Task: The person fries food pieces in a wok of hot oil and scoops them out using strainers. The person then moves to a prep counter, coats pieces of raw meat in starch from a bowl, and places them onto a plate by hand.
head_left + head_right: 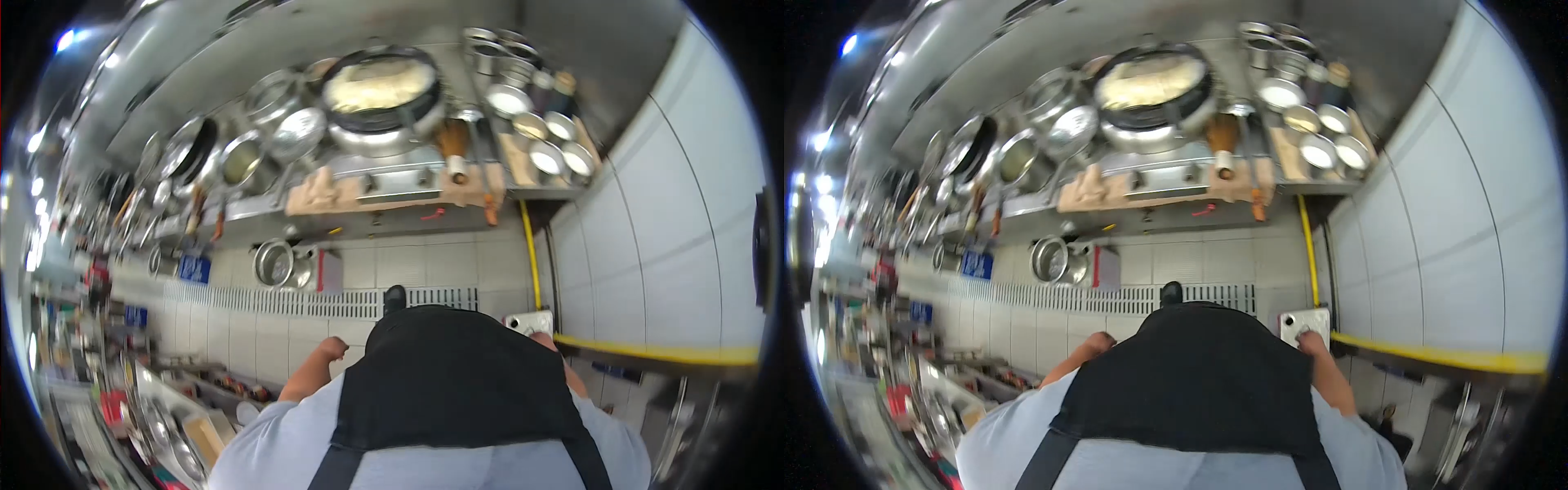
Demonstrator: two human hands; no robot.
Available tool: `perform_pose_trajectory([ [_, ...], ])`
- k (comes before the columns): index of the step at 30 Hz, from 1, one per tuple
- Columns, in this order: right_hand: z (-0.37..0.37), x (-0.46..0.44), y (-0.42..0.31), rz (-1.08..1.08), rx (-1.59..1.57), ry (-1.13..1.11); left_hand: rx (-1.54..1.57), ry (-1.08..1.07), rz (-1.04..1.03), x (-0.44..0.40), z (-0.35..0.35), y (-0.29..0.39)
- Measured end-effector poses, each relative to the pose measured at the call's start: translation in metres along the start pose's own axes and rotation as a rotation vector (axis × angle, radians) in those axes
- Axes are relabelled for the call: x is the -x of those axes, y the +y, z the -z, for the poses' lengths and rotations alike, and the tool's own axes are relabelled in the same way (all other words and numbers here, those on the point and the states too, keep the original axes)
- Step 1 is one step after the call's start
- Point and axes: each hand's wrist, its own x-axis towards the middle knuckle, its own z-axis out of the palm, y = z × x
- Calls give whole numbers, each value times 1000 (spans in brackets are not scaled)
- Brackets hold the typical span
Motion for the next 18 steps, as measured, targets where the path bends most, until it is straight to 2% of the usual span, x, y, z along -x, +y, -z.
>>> perform_pose_trajectory([
  [1,-38,-27,27,-56,-325,-62,150,-39,145,0,20,15],
  [2,-37,-26,27,194,140,57,296,-76,299,16,53,49],
  [3,-52,-29,28,-41,-424,98,360,-39,415,28,81,84],
  [4,-42,-18,14,-76,-448,118,427,4,535,34,102,106],
  [6,32,7,-49,-717,-974,-8,49,38,204,38,106,103],
  [7,30,10,-48,-666,-914,-31,-27,33,113,34,99,93],
  [8,12,6,-36,-680,-937,-19,8,-11,126,26,90,80],
  [10,-34,-2,-12,-361,-651,-113,51,-80,135,11,73,52],
  [11,-25,2,-23,-595,-878,-186,56,-105,135,6,68,44],
  [14,-41,6,-29,-756,-1037,-151,39,-152,118,-4,70,26],
  [16,-53,5,-34,-749,-1108,-81,16,-180,103,-10,78,19],
  [18,-73,-4,-30,-691,-972,-181,-1,-194,98,-15,93,20],
])
